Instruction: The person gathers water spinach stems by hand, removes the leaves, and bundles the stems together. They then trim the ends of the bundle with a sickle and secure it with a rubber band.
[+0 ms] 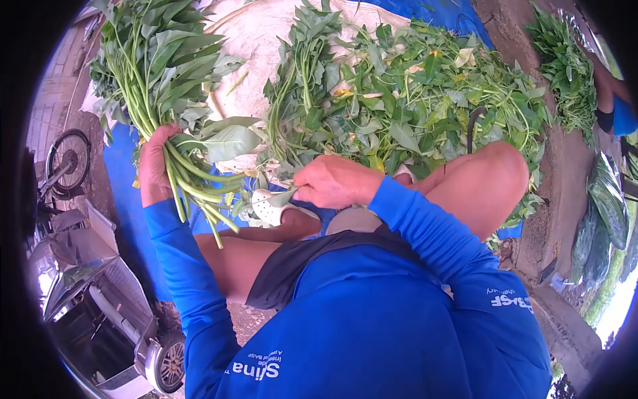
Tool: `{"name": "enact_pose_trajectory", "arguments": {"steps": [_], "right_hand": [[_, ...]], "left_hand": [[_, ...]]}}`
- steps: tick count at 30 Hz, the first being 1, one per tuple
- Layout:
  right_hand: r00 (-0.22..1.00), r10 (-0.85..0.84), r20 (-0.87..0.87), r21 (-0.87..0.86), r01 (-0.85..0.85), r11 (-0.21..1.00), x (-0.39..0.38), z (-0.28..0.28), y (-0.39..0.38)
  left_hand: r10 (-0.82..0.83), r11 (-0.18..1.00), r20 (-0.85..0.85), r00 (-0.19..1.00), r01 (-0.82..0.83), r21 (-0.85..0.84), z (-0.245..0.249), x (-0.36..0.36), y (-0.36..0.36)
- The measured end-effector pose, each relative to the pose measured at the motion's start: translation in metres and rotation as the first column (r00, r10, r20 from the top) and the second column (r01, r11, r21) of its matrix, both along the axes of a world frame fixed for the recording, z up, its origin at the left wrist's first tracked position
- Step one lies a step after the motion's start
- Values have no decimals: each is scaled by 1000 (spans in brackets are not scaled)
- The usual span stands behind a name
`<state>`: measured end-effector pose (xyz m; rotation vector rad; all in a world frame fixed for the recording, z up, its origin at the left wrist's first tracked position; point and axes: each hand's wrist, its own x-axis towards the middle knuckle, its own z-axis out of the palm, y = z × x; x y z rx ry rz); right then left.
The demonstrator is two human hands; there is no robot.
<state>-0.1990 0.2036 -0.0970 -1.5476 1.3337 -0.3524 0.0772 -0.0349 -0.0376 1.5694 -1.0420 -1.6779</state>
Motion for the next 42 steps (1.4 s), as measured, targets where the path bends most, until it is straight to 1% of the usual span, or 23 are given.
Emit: {"name": "enact_pose_trajectory", "arguments": {"steps": [1, 2, 4, 6, 7, 8, 11, 13, 14, 17, 20, 23, 24, 26, 27, 29, 31, 34, 36, 37, 38, 40, 42], "right_hand": [[995, -35, -98, 116, 46, 992, -28, -1, 0], [858, -242, -454, -288, 116, 951, -50, -32, 16], [563, -586, -583, -628, 144, 764, -73, -85, 8], [633, -600, -489, -357, 482, 800, -87, -101, -34], [712, -577, -401, -61, 607, 792, -81, -106, -58], [761, -579, -293, 247, 645, 723, -71, -110, -76], [806, -414, -423, 238, 540, 807, -29, -150, -96], [714, -638, -289, -163, 620, 767, 4, -162, -96], [670, -719, -185, -343, 641, 686, 20, -168, -98], [792, -559, -244, 37, 584, 811, 66, -183, -135], [639, -696, -327, 164, 764, 624, 96, -212, -164], [711, -692, -124, 250, 697, 672, 92, -281, -171], [728, -679, -99, 179, 684, 707, 88, -270, -168], [678, -730, 89, 219, 702, 678, 69, -220, -165], [633, -752, 184, 248, 710, 659, 58, -188, -160], [470, -641, 607, 455, 456, 765, 11, -120, -143], [225, -657, 720, 578, 329, 746, -31, -97, -121], [140, -826, 546, 699, 467, 541, -67, -82, -92], [459, -867, 196, 421, 759, 497, -71, -100, -72], [582, -812, 44, 206, 790, 578, -78, -124, -61], [630, -760, -161, -6, 769, 639, -86, -148, -51], [679, -567, -466, -391, 417, 820, -108, -202, -37], [567, -693, -446, -365, 591, 719, -91, -155, -33]], "left_hand": [[17, 998, 69, 997, -14, -54, 3, 4, -2], [51, 995, 104, 993, -41, -95, -2, 8, -8], [57, 992, 156, 986, -39, -118, 0, 12, -12], [65, 990, 159, 985, -44, -136, -3, 17, -18], [66, 989, 168, 984, -42, -140, -3, 17, -19], [65, 988, 177, 982, -39, -150, -2, 16, -20], [124, 983, 168, 978, -98, -156, 1, 13, -19], [136, 981, 177, 975, -107, -162, 7, 13, -16], [134, 980, 189, 973, -103, -168, 15, 13, -13], [104, 982, 197, 975, -70, -175, 18, 21, -12], [164, 965, 102, 981, -138, -221, 25, 17, -7], [189, 956, 85, 978, -164, -242, 32, 16, 1], [185, 957, 88, 979, -159, -242, 34, 18, 3], [180, 958, 98, 979, -152, -245, 37, 22, 5], [193, 955, 88, 977, -167, -246, 35, 25, 6], [201, 949, 61, 978, -179, -259, 36, 26, 6], [200, 950, 42, 979, -183, -252, 36, 24, 7], [194, 960, 47, 980, -179, -214, 34, 27, 5], [158, 959, 62, 986, -138, -249, 32, 28, 6], [141, 957, 71, 987, -118, -266, 31, 26, 7], [137, 960, 69, 988, -115, -256, 30, 24, 10], [135, 963, 67, 989, -115, -242, 29, 23, 13], [143, 958, 64, 988, -122, -260, 32, 22, 15]]}}
